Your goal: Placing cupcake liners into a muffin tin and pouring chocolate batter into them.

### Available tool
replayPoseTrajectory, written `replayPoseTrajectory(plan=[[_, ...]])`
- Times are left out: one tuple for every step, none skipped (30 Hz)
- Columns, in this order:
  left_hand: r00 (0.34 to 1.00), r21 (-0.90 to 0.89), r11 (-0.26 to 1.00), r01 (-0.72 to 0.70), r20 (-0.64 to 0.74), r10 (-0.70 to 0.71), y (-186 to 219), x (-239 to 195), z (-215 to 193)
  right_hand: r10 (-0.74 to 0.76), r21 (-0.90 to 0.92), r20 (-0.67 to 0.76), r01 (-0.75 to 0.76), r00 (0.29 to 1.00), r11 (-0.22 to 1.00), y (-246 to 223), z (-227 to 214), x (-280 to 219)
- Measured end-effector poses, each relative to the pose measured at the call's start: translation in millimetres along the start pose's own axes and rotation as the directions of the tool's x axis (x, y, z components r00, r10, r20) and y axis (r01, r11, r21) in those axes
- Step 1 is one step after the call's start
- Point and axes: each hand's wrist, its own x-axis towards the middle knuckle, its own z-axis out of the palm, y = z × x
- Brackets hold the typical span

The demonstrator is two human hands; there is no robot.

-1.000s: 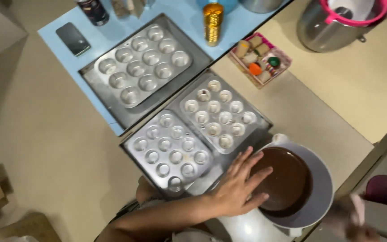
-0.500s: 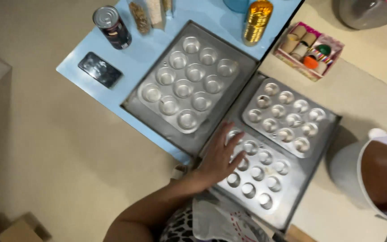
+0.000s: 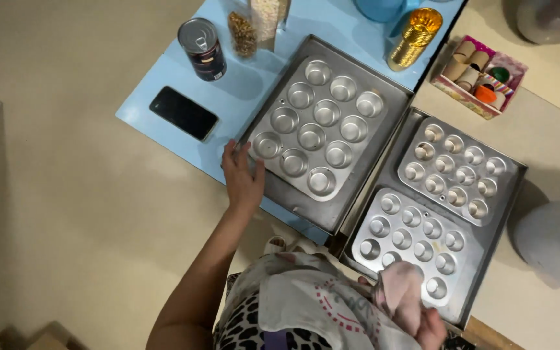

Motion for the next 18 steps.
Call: replayPoseTrajectory(plan=[[1.0,0.001,1.0,0.008,-0.008,-0.008,-4.9,6.5,5.6,0.001,0.04,0.036,-0.002,0.999,0.999,-47.7,32.7,47.7],[1.0,0.009,1.0,0.022,-0.005,-0.022,-11.2,9.4,8.9,0.012,0.08,0.071,-0.017,0.997,0.997,-87.1,81.9,76.5],[0.999,0.017,0.999,0.036,-0.002,-0.036,-17.0,12.5,12.6,0.021,0.12,0.106,-0.034,0.994,0.992,-121.8,139.3,86.7],[0.999,0.025,0.999,0.042,-0.014,-0.041,-21.7,18.1,15.2,0.027,0.118,0.12,-0.041,0.992,0.992,-153.2,185.0,108.0],[0.998,0.037,0.998,0.059,-0.008,-0.059,-26.0,24.2,18.1,0.122,-0.025,0.035,-0.121,0.992,0.992,-184.6,231.4,118.4],[0.997,0.044,0.996,0.073,0.007,-0.073,-30.7,30.1,23.8,0.2,-0.158,-0.072,-0.209,0.977,0.965,-214.0,277.0,116.9],[0.997,0.048,0.996,0.075,0.006,-0.075,-39.7,38.4,30.4,0.203,-0.157,-0.069,-0.212,0.977,0.965,-217.5,280.5,135.4],[1.0,0.045,0.999,-0.017,-0.005,0.017,-48.5,46.5,37.0,0.244,-0.378,-0.043,-0.242,0.969,0.894,-219.8,284.5,151.2],[0.994,0.042,0.993,-0.108,-0.018,0.109,-57.8,55.1,43.4,0.29,-0.579,-0.027,-0.251,0.957,0.776,-221.9,289.0,167.8],[0.994,0.039,0.993,-0.109,-0.004,0.109,-61.4,64.3,48.6,0.293,-0.572,-0.038,-0.261,0.955,0.777,-208.6,288.1,192.6],[0.993,0.089,0.989,-0.117,0.04,0.114,-65.5,73.6,53.5,0.147,-0.651,0.098,-0.048,0.984,0.758,-194.7,287.3,217.4],[0.99,0.137,0.982,-0.13,0.081,0.12,-68.4,83.3,59.2,0.008,-0.695,0.248,0.172,0.969,0.698,-182.0,285.3,242.4],[0.988,0.132,0.982,-0.133,0.091,0.122,-73.3,89.2,69.1,0.007,-0.696,0.237,0.164,0.972,0.699,-187.4,304.1,248.1],[0.984,0.144,0.977,-0.158,0.103,0.144,-79.9,99.2,77.4,-0.065,-0.842,0.231,0.233,0.971,0.487,-193.5,326.8,257.2],[0.979,0.156,0.971,-0.183,0.114,0.166,-86.8,109.9,85.3,-0.134,-0.933,0.242,0.268,0.961,0.239,-199.7,350.4,267.2],[0.977,0.152,0.97,-0.188,0.124,0.17,-89.2,115.2,89.0,-0.137,-0.935,0.231,0.259,0.963,0.243,-192.6,362.9,283.8],[0.97,0.2,0.952,-0.231,0.12,0.21,-91.5,120.4,92.9,-0.287,-0.947,0.284,0.314,0.915,0.063,-185.6,374.9,300.8],[0.959,0.244,0.929,-0.277,0.123,0.254,-93.7,123.8,97.3,-0.418,-0.938,0.345,0.324,0.84,-0.124,-177.2,386.0,315.4]])
